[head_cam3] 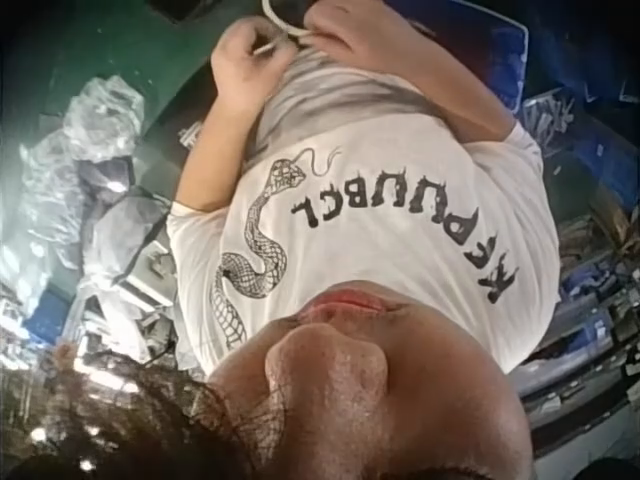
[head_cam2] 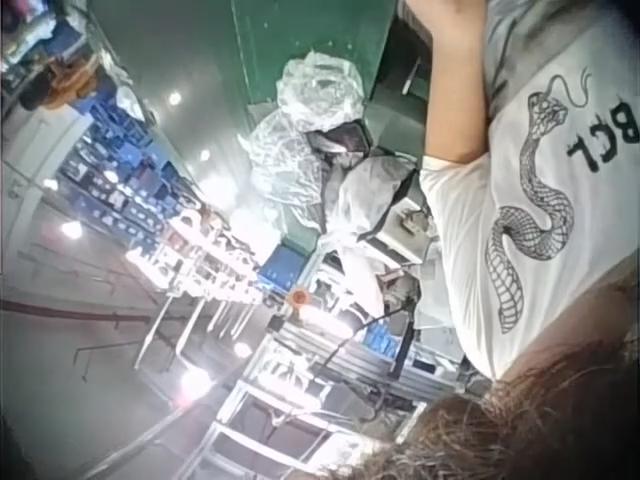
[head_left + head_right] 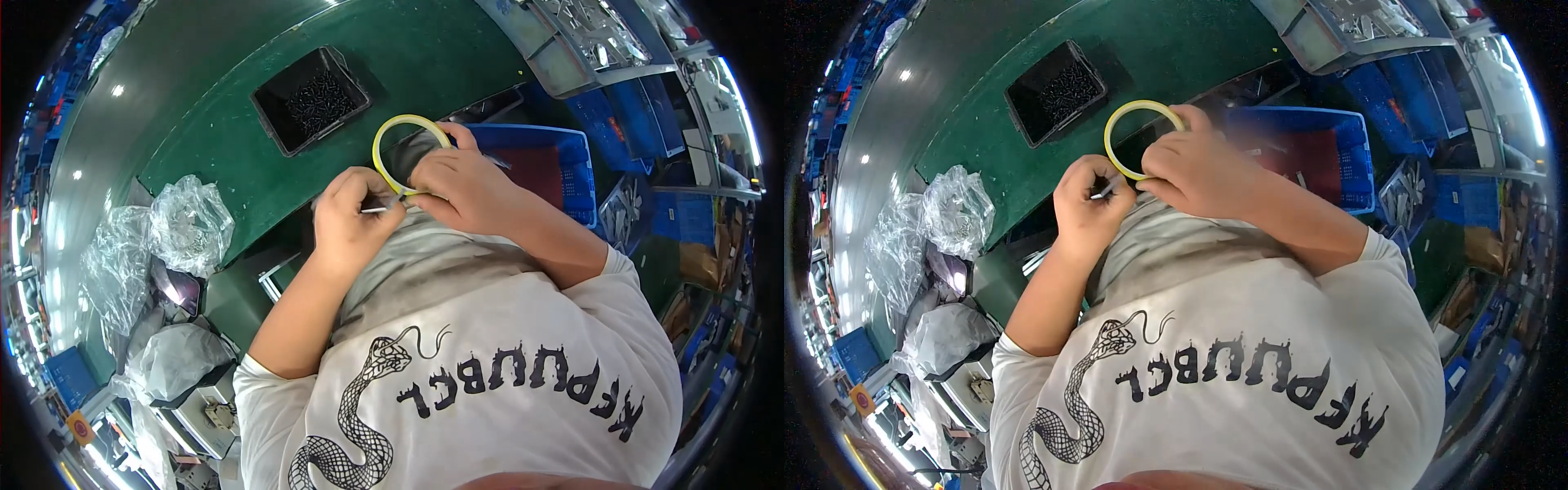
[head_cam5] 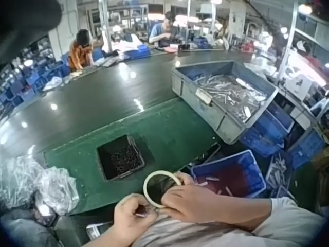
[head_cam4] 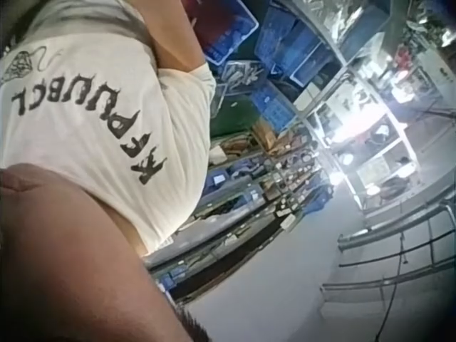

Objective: Applying yellow adhesive tape to small metal components at a manufacturing workbench.

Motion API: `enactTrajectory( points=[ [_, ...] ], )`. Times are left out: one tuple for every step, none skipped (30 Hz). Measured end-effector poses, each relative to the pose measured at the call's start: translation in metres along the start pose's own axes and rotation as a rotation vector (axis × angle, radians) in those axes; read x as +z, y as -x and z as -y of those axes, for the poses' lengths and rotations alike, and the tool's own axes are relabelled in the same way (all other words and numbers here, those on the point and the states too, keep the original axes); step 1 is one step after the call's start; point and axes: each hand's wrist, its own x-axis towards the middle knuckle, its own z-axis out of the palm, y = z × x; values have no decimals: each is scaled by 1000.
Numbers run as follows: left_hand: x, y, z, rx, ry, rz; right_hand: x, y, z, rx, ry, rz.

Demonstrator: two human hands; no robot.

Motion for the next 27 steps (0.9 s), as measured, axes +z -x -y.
enactTrajectory(
  points=[
    [0, 1, -1, 7, 18, 36, 0, 0, 0, 55, -41, 13],
    [1, 1, -3, 7, 18, 39, -1, 0, 0, 58, -42, 12],
    [1, 2, -5, 23, 44, 34, -3, 0, 0, 77, -114, -13],
    [2, 2, -6, 39, 71, 28, -5, 0, 0, 95, -185, -37],
    [4, 4, -5, -4, 150, 6, -8, 0, 2, 96, -186, -35],
    [4, 5, -4, -6, 151, 5, -10, 0, 6, 246, -374, -8],
    [3, 4, -2, -44, 179, -48, -12, 1, 8, 397, -562, 20],
    [4, 4, -1, -81, 208, -99, -11, 2, 7, 399, -562, 22],
    [4, 6, -1, -238, 297, -96, -10, 4, 7, 368, -569, -2],
    [4, 7, -3, -240, 299, -97, -8, 5, 6, 337, -576, -26],
    [2, 5, -9, -268, 368, -114, -5, 6, 5, 338, -577, -22],
    [1, 3, -15, -295, 438, -132, -2, 7, 3, 250, -495, -57],
    [0, 3, -18, -307, 498, -110, 0, 8, 2, 162, -411, -91],
    [0, 4, -19, -310, 497, -116, 2, 8, 2, 159, -414, -86],
    [0, 6, -20, -325, 537, -110, 5, 8, 2, 113, -370, -117],
    [1, 7, -20, -340, 576, -103, 6, 8, 2, 67, -326, -148],
    [1, 7, -19, -343, 577, -107, 6, 7, 2, 66, -327, -143],
    [2, 7, -17, -281, 547, -112, 5, 6, 1, 29, -313, -148],
    [2, 8, -16, -218, 517, -116, 4, 5, 0, -7, -299, -153],
    [2, 8, -15, -220, 519, -117, 3, 4, 0, -6, -299, -150],
    [3, 9, -14, -188, 527, -123, 2, 4, 1, -33, -264, -131],
    [3, 10, -14, -156, 535, -128, 1, 3, 1, -60, -229, -112],
    [4, 10, -13, -158, 536, -128, 0, 3, 1, -59, -230, -110],
    [5, 11, -13, -130, 556, -128, 0, 3, 1, -74, -226, -107],
    [6, 11, -13, -102, 576, -129, 0, 3, 1, -88, -223, -104],
    [6, 11, -13, -104, 577, -127, 0, 3, 1, -85, -224, -103],
    [6, 11, -14, -78, 581, -130, 1, 4, 1, -86, -235, -117]
  ],
)
